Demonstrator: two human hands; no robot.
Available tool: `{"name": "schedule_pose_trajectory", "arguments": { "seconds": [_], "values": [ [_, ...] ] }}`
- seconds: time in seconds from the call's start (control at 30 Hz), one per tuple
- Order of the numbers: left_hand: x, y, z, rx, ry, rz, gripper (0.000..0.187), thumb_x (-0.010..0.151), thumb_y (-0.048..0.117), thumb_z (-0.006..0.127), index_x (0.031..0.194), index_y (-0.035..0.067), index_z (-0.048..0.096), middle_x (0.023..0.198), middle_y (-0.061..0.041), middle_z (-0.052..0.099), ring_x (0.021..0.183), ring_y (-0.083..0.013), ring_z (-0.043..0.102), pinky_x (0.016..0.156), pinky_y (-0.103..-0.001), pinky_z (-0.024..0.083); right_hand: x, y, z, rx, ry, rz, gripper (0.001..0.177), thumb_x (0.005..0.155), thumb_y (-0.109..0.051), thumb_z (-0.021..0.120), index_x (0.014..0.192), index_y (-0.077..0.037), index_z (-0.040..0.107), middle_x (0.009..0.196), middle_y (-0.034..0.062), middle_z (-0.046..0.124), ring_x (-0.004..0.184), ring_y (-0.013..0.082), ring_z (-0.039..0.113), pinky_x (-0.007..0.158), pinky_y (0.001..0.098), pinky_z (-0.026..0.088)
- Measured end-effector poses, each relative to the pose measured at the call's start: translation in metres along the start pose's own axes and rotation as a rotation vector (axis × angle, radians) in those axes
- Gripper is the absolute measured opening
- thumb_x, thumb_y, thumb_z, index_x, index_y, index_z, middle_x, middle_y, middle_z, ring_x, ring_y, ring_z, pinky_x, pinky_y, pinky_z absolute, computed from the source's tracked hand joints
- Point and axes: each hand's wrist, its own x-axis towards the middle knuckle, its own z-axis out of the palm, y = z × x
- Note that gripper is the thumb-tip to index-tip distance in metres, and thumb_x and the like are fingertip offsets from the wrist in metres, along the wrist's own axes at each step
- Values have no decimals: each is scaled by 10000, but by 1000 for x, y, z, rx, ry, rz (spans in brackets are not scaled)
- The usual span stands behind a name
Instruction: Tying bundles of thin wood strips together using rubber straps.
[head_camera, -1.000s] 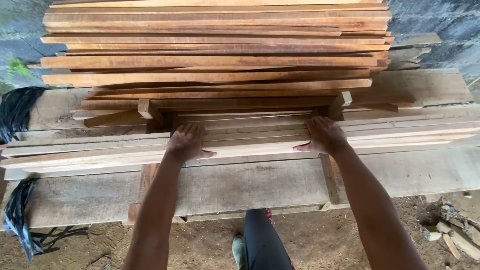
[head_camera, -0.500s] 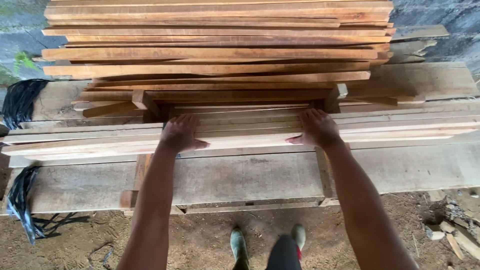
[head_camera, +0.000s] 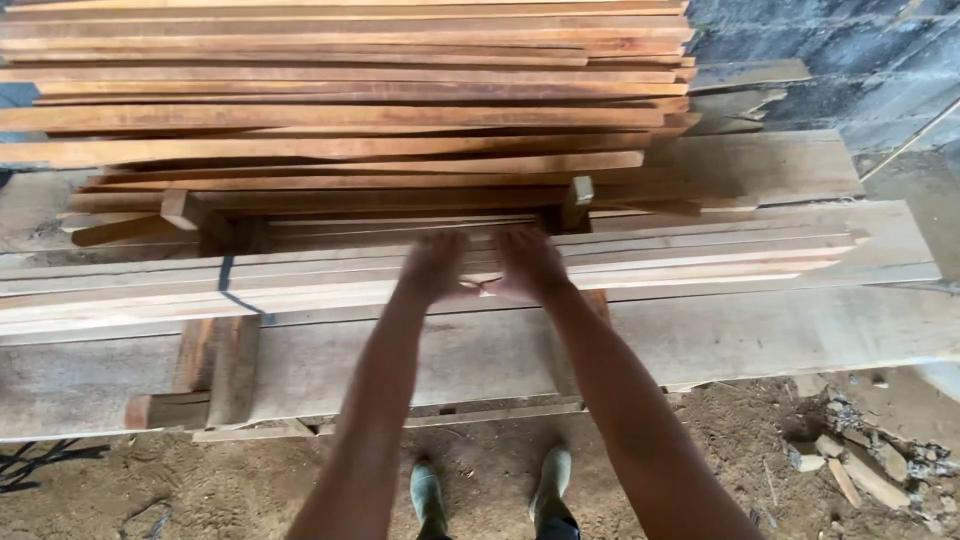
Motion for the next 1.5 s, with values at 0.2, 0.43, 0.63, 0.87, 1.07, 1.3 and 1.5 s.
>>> {"name": "schedule_pose_trajectory", "arguments": {
  "seconds": [0.2, 0.43, 0.63, 0.87, 1.07, 1.3, 1.5],
  "values": [
    [4, 2, 5, 55, -8, 9, 1003, 630, 753, 816, 1365, 131, 535, 1233, -120, 638, 1122, -328, 668, 912, -479, 568, -19, 19, -46, 33, -49, -276, 1013, 666, -476, 867, 1464, -21, 438, 1301, 219, 624, 1255, 389, 600, 1068, 507, 449],
    [3, 26, -54, 26, -36, -83, 885, 580, 656, 879, 1242, 161, 562, 1200, -101, 654, 1127, -348, 681, 869, -489, 614, -82, 141, -78, 304, -59, -259, 1056, 691, -482, 906, 1441, 96, 440, 1207, 351, 631, 1150, 517, 613, 1052, 597, 448],
    [9, 25, -68, 226, 217, 92, 874, 429, 803, 840, 1002, 192, 589, 865, 14, 642, 795, -197, 715, 714, -319, 580, -129, 241, -98, 201, -65, -196, 972, 655, -390, 933, 1440, -46, 474, 1062, 208, 666, 1025, 465, 655, 942, 574, 491],
    [8, 26, -78, 245, 210, 95, 820, 515, 829, 776, 984, 178, 606, 839, 3, 649, 797, -208, 722, 734, -329, 571, -137, 258, -85, -112, -166, 40, 897, 652, -694, 842, 1263, -75, 620, 1099, 132, 678, 1091, 309, 687, 1009, 440, 513],
    [9, 33, -79, 220, 219, 84, 806, 538, 809, 789, 986, 163, 609, 827, -17, 648, 791, -227, 721, 728, -343, 571, -143, 264, -80, -96, -75, -18, 868, 651, -705, 832, 1187, -52, 631, 1038, 160, 679, 1048, 323, 697, 1003, 434, 513],
    [9, 33, -82, 236, 164, 55, 808, 568, 823, 756, 1034, 178, 618, 866, -11, 655, 835, -223, 726, 768, -349, 575, -144, 275, -60, -187, 126, -121, 821, 608, -732, 828, 1090, -99, 625, 930, 102, 667, 953, 271, 710, 908, 383, 546],
    [11, 36, -56, 202, 138, 20, 874, 582, 812, 747, 1191, 195, 644, 1108, -11, 706, 1080, -207, 710, 986, -428, 507, -147, 277, -56, -194, 267, -191, 829, 540, -713, 875, 1049, -101, 641, 876, 103, 656, 883, 271, 711, 849, 380, 552]
  ]
}}
